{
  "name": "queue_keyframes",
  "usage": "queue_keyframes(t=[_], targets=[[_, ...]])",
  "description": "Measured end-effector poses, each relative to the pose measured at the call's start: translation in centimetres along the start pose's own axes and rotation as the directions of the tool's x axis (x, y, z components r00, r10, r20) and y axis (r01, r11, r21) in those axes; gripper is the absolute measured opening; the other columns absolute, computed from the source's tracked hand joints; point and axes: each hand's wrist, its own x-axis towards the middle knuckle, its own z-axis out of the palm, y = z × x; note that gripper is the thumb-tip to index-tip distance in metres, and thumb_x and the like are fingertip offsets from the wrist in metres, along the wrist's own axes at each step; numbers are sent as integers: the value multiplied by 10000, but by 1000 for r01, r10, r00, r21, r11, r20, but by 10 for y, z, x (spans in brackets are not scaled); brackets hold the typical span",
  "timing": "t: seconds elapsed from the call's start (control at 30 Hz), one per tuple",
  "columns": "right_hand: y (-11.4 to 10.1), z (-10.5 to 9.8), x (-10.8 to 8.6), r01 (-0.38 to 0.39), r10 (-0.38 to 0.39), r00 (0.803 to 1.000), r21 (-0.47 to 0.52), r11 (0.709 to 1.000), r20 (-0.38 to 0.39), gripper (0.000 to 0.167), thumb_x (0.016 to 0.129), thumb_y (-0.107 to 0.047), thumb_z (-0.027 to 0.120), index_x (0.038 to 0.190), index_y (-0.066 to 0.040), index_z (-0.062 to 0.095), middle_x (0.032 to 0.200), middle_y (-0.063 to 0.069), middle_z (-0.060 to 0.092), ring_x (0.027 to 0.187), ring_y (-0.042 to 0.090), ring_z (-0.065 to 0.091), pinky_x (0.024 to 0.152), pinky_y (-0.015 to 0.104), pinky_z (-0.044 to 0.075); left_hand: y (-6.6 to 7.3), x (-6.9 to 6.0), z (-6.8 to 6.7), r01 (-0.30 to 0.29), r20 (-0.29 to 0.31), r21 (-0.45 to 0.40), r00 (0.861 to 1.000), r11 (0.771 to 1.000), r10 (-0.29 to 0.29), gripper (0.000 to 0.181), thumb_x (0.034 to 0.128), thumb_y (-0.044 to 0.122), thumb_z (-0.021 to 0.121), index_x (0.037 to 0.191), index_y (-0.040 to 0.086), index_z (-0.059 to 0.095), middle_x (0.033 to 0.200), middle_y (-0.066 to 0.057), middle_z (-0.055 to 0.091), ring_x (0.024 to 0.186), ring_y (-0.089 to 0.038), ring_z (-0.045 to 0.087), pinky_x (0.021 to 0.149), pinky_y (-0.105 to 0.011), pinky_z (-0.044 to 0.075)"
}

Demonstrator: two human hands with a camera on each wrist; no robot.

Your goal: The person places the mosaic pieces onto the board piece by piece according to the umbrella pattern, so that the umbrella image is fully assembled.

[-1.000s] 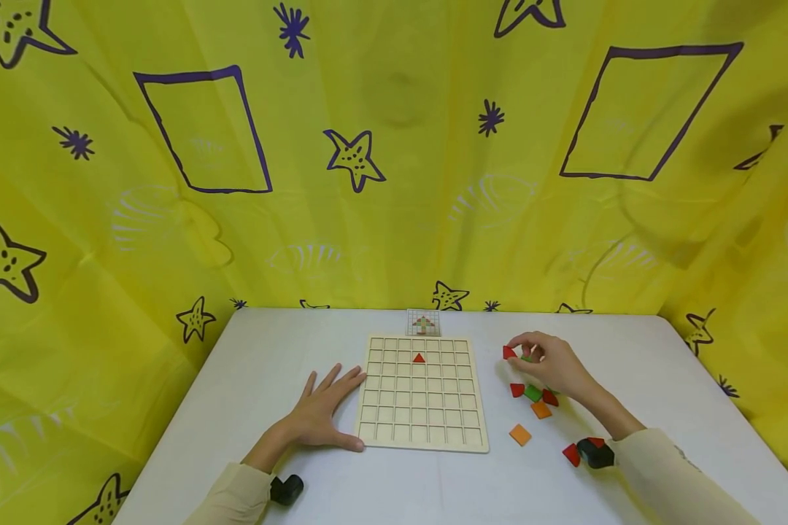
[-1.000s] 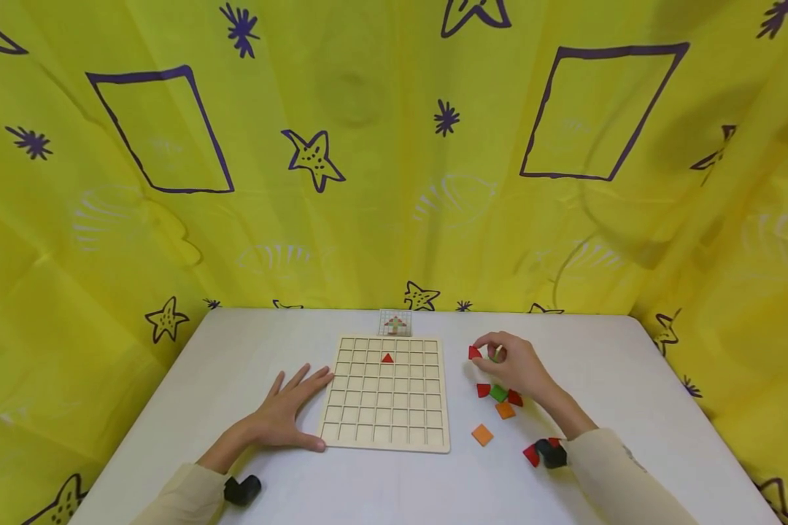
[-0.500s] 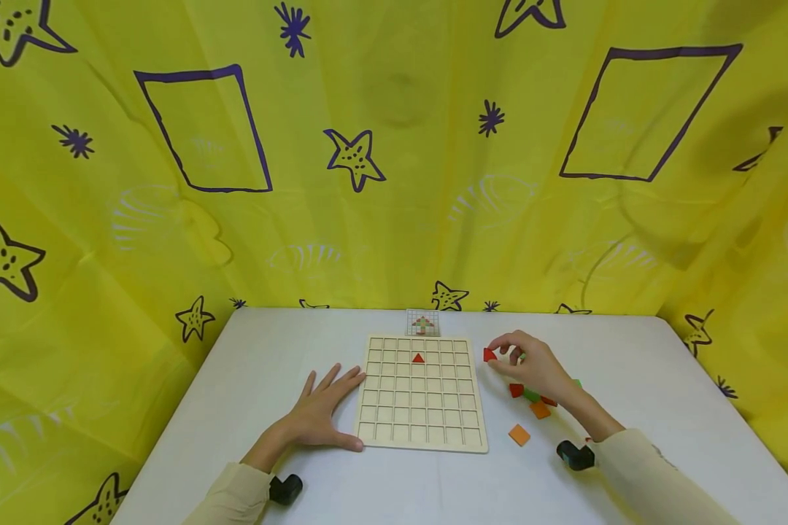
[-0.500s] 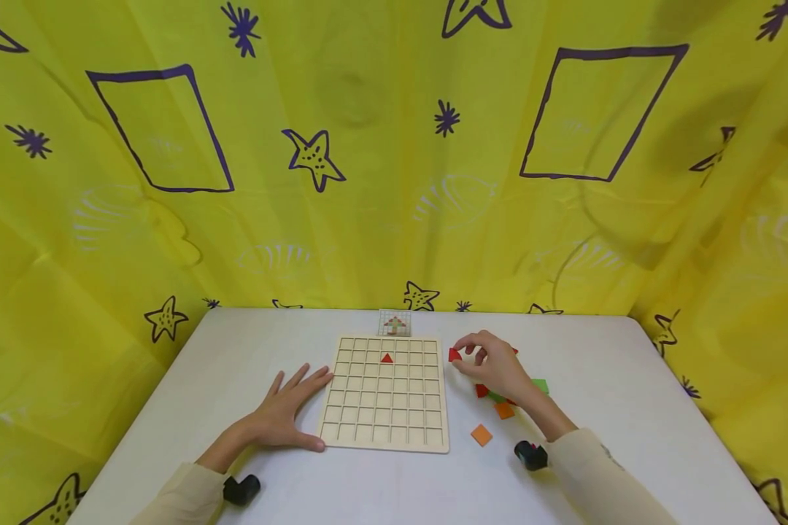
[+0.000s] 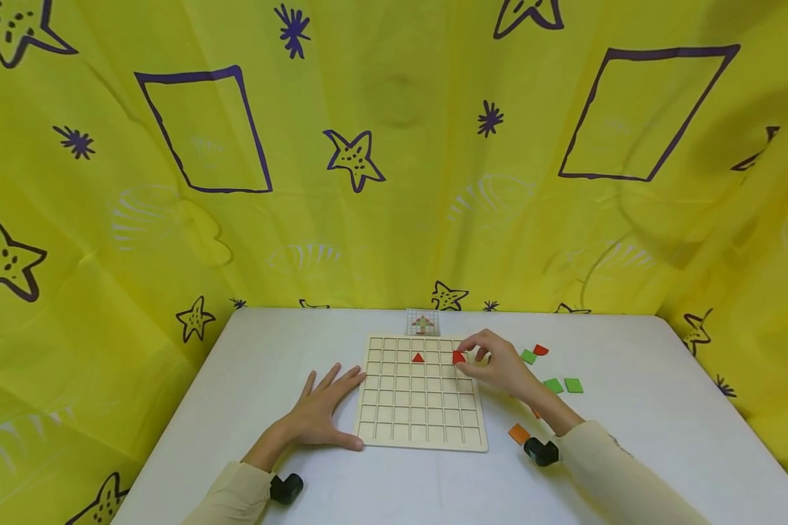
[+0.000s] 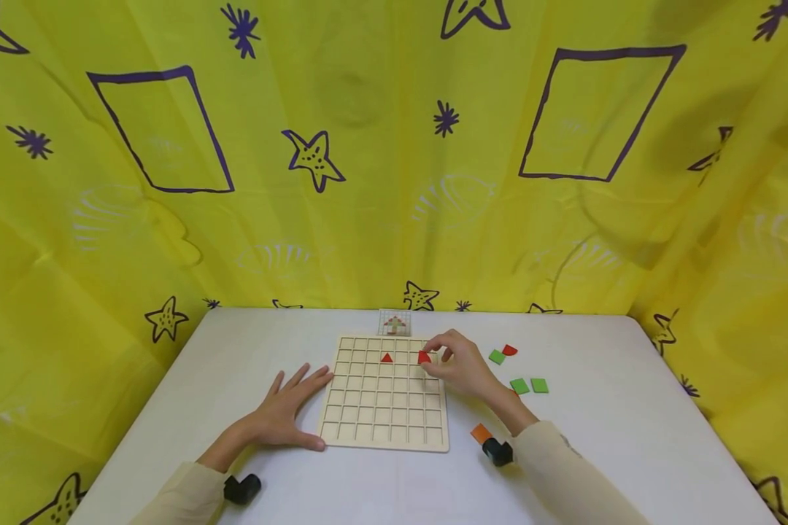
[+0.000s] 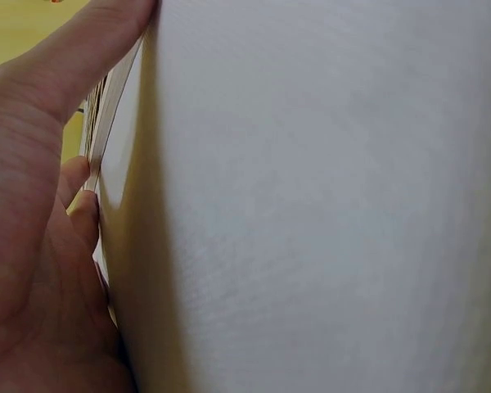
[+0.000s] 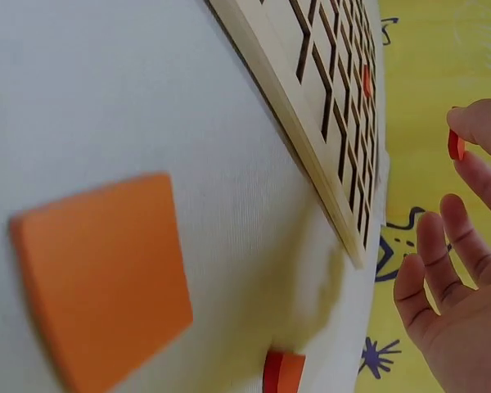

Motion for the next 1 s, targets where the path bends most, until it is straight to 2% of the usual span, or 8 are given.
queue_keyframes(t=[0.13,0.3,0.53,0.7,1.0], targets=[[-3,11,5,-30,29,999,30,999,28,189,864,-138,836,1031,-122,749,1061,104,657,834,240,600,685,280,495,-1,0,0,-3,-4,-3,1000,1000,3,1190,673,692,849,1619,180,338,1693,-40,262,1569,-404,76,1174,-724,-67],[-5,23,11,-66,63,996,37,997,65,188,862,-153,838,1027,-128,752,1038,95,639,827,205,554,697,285,473,-2,1,2,-7,-7,-4,1000,1000,7,1195,671,708,841,1621,190,334,1694,-34,260,1570,-399,76,1174,-723,-71],[-6,34,17,-76,73,992,29,997,103,187,861,-128,832,1032,-109,759,1020,78,623,816,196,511,700,297,448,-3,1,3,2,-2,0,1000,1000,-2,1195,670,714,839,1621,195,335,1696,-26,255,1572,-392,71,1175,-722,-70],[-8,38,20,-93,94,986,-9,996,135,183,866,-143,837,1025,-105,754,982,59,587,772,175,474,671,296,409,-3,1,3,8,0,4,1000,1000,-8,1197,667,714,841,1621,198,335,1697,-17,250,1575,-381,65,1179,-714,-71],[-8,44,24,-95,110,982,-103,990,153,148,874,-181,832,998,-150,757,989,25,585,777,160,482,681,304,424,-2,1,3,12,5,-14,1000,1000,-12,1200,667,706,845,1623,197,330,1700,-20,243,1576,-378,55,1182,-704,-86]])
